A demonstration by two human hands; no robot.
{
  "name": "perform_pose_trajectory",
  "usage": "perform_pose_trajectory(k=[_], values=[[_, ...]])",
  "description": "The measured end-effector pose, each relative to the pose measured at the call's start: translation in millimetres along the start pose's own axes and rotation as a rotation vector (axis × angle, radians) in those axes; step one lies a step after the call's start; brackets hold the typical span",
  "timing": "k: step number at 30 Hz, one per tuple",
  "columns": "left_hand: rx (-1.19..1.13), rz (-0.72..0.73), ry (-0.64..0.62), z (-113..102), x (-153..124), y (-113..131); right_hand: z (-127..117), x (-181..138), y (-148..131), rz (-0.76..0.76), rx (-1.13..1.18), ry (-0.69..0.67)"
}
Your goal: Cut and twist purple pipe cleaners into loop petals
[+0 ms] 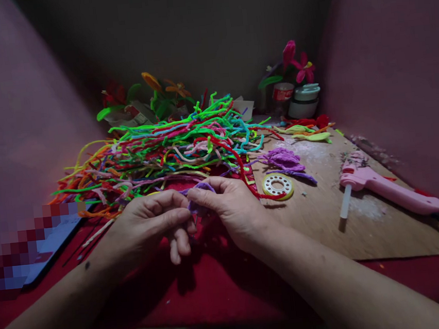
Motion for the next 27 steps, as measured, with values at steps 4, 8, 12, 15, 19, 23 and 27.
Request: perform_pose_trajectory(k=[4,8,12,15,19,23,27], values=[[-0.055,-0.029,-0.133,4,2,-3,-1,2,2,-0.010,0.042,0.011],[-0.031,-0.060,-0.151,4,3,-5,1,1,4,-0.007,0.050,-0.019],[0.005,-0.146,-0.166,0,4,-13,1,0,5,0.006,0.058,-0.008],[-0.009,-0.172,-0.178,-5,5,-15,0,1,3,0.008,0.073,0.006],[0.050,-0.179,-0.128,-11,6,-15,-7,1,3,0.016,0.079,0.080],[0.214,-0.165,-0.028,-17,3,-8,-11,2,5,0.027,0.079,0.126],[0.355,-0.064,0.195,-28,0,7,-13,2,4,0.015,-0.002,0.141]])
Point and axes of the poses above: each hand's wrist, its own x-axis towards the middle knuckle, its own z-axis out of the palm, y = z × x, the point moved 8 cm from there along x, towards the middle knuckle, and after that the axes turned 15 degrees about -z, right-handed, at the moved point
